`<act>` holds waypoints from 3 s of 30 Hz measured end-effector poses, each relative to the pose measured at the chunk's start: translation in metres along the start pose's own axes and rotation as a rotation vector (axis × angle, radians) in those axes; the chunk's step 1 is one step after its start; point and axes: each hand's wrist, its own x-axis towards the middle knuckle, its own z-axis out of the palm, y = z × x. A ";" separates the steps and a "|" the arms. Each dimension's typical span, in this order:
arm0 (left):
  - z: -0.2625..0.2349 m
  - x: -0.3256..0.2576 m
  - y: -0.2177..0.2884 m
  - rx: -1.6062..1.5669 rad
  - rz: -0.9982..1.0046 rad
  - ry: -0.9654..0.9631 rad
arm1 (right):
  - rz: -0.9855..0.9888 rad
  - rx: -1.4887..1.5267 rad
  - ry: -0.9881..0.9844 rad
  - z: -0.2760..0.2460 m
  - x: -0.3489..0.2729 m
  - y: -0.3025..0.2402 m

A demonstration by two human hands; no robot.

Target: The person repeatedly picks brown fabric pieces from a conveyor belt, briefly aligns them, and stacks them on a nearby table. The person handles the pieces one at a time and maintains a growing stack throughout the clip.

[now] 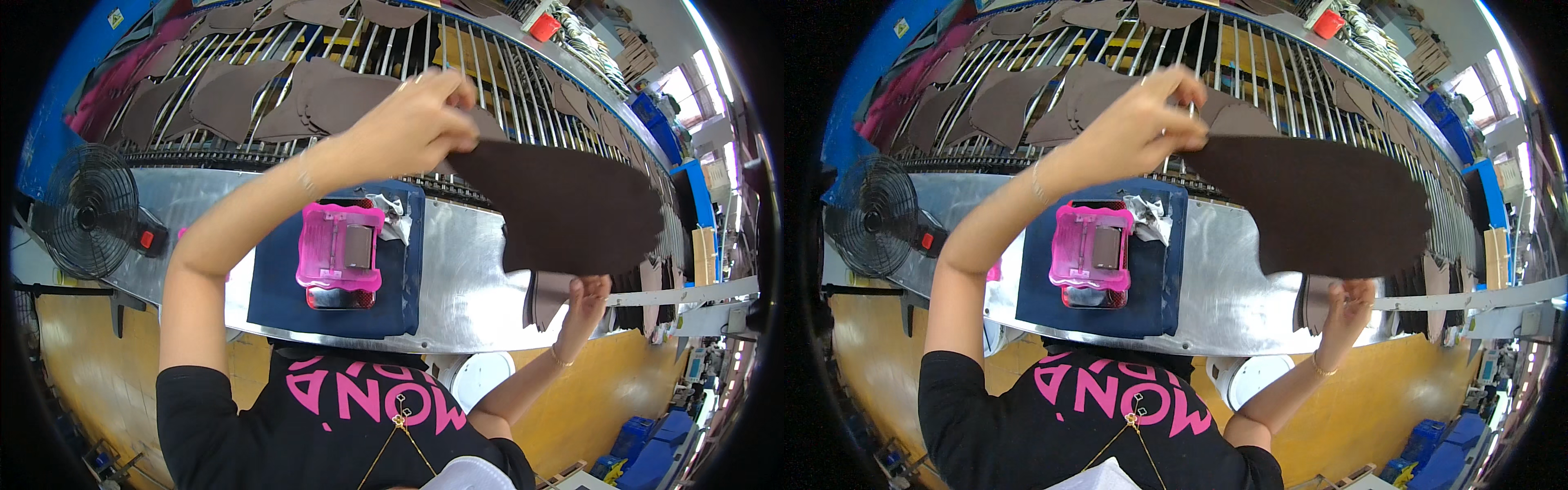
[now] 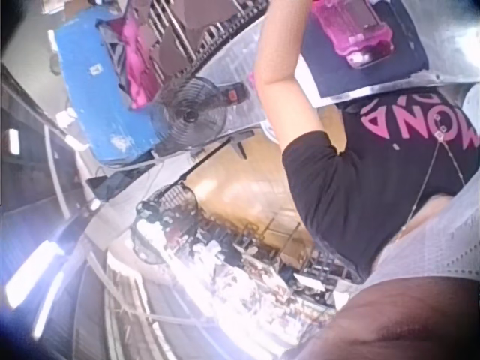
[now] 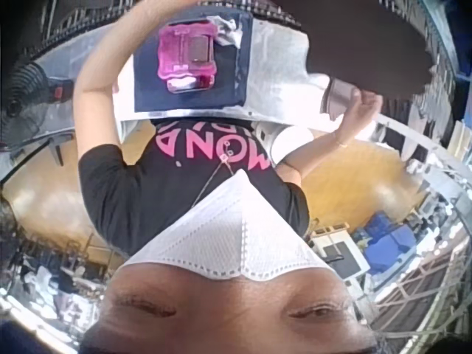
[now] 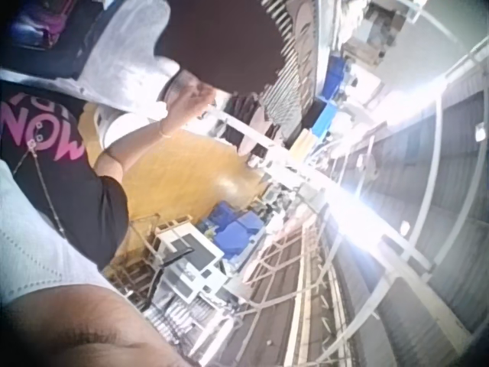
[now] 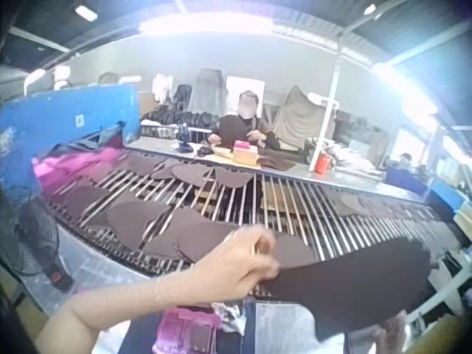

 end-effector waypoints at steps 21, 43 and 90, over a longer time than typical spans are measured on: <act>-0.098 -0.024 0.008 0.483 -0.278 0.039 | 0.603 0.589 -0.150 0.260 0.128 0.141; -0.124 -0.167 0.010 0.269 -0.891 0.227 | 0.330 -0.316 0.299 0.064 0.037 0.141; -0.109 -0.153 0.037 -0.477 -0.959 0.391 | 0.012 0.557 -0.455 0.161 -0.001 -0.089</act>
